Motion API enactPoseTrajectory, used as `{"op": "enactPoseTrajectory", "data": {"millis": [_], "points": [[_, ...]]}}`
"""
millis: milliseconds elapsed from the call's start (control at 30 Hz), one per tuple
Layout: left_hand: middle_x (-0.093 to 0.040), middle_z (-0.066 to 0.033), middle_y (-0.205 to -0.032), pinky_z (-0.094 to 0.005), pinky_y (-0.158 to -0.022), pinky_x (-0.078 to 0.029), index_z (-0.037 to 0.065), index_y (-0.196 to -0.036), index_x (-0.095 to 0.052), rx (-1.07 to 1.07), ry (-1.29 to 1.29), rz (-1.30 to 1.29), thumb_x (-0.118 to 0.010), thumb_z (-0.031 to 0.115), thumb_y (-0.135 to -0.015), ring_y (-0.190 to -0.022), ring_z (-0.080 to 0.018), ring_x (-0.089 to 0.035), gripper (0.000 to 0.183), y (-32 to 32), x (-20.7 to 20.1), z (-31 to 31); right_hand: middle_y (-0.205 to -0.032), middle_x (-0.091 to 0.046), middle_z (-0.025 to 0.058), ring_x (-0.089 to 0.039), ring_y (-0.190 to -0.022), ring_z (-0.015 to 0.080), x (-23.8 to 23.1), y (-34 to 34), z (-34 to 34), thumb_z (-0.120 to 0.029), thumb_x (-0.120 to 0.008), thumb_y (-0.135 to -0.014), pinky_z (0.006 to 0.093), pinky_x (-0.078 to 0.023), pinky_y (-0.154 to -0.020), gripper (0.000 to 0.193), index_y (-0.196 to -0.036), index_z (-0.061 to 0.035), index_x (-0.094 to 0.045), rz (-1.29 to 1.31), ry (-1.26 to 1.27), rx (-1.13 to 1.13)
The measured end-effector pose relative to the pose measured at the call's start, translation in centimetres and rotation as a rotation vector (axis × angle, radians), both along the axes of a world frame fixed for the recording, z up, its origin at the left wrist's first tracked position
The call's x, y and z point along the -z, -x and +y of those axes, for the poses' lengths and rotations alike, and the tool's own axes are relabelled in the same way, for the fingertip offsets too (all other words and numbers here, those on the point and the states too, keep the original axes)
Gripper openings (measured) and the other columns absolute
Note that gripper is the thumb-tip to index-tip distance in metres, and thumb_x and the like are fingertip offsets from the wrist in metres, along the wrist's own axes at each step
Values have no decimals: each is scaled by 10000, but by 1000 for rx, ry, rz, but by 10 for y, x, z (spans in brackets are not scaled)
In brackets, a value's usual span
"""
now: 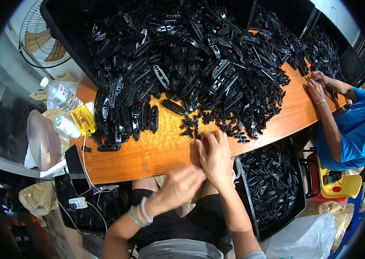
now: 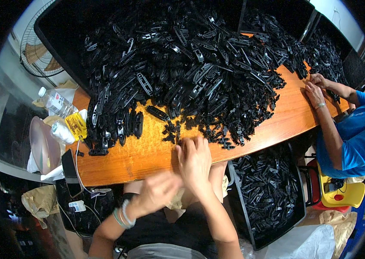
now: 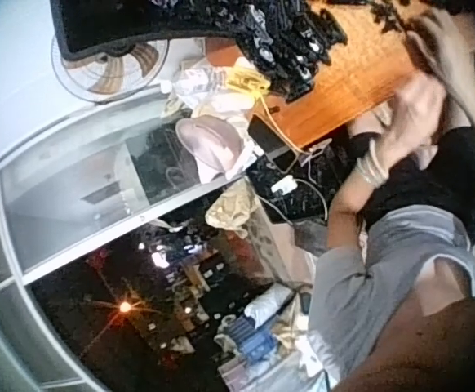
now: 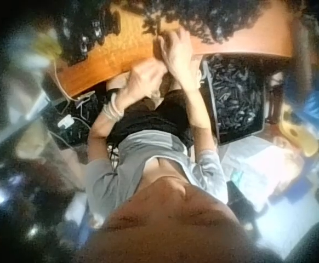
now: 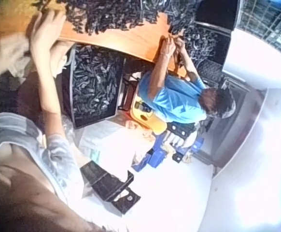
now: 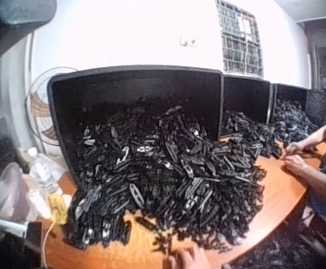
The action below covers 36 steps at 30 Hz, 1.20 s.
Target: The person assembles plastic components by fitting parts together by hand and drops the assembled pieces into a bin.
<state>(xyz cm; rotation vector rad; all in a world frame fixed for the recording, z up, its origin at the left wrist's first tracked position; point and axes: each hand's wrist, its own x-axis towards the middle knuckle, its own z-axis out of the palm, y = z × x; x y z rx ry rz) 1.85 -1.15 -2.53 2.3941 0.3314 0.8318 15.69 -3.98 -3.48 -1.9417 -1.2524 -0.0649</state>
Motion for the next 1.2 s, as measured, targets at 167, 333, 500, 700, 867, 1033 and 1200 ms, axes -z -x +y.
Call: {"op": "enactPoseTrajectory", "data": {"millis": [167,333,500,700,867,1033,1200], "points": [[-508,-203,-1104,-406,-755,-498,-49,-1086,-525,-411,-282,234,-523,-40,-760,-902,-369,-568,326,-36,-11,122,-920,-481,185,-473,-869,338,16,6,19,-75,-583,-754,420,-403,-714,153,-874,14,-548,-69,9,75],[-501,-156,-921,-368,-663,-500,-37,-942,-526,-418,-372,228,-550,-66,-712,-750,-297,-572,232,-35,-10,138,-703,-589,125,-570,-597,200,6,-4,5,19,-596,-767,299,-467,-561,128,-893,35,-579,316,-161,44],[-611,-121,-926,-259,-635,-555,-44,-956,-543,-237,558,-146,-620,-64,-780,-788,-171,-641,193,-20,-15,76,-810,-597,-2,-548,-694,50,-7,-11,-20,0,-586,-841,172,-438,-644,96,-932,19,-608,891,-267,-32],[-648,-124,-863,-251,-657,-552,-66,-1052,-556,-14,1096,-141,-608,-81,-798,-755,-158,-648,260,-10,-25,30,-902,-583,81,-544,-821,130,-18,-1,-32,1,-612,-815,235,-435,-744,80,-885,31,-634,841,-470,-305],[-648,-136,-867,-243,-634,-549,-77,-1059,-559,-20,1124,-154,-617,-52,-806,-725,-167,-655,260,-5,-34,20,-902,-547,99,-502,-887,187,-22,14,-32,30,-613,-773,288,-406,-797,53,-824,17,-622,842,-411,-237],[-645,-126,-868,-225,-607,-535,-66,-1032,-569,-31,1155,-180,-622,-25,-813,-713,-155,-649,230,-4,-36,16,-948,-546,91,-511,-852,144,-15,11,-36,-36,-627,-813,241,-404,-770,99,-890,21,-601,433,-416,-214],[-628,-70,-819,-187,-542,-477,-30,-956,-588,-83,686,-251,-639,-5,-794,-614,-99,-602,171,0,-28,21,-925,-585,66,-548,-815,114,-19,15,-45,-6,-662,-776,232,-440,-735,247,-1014,29,-605,970,-165,-308]]}}
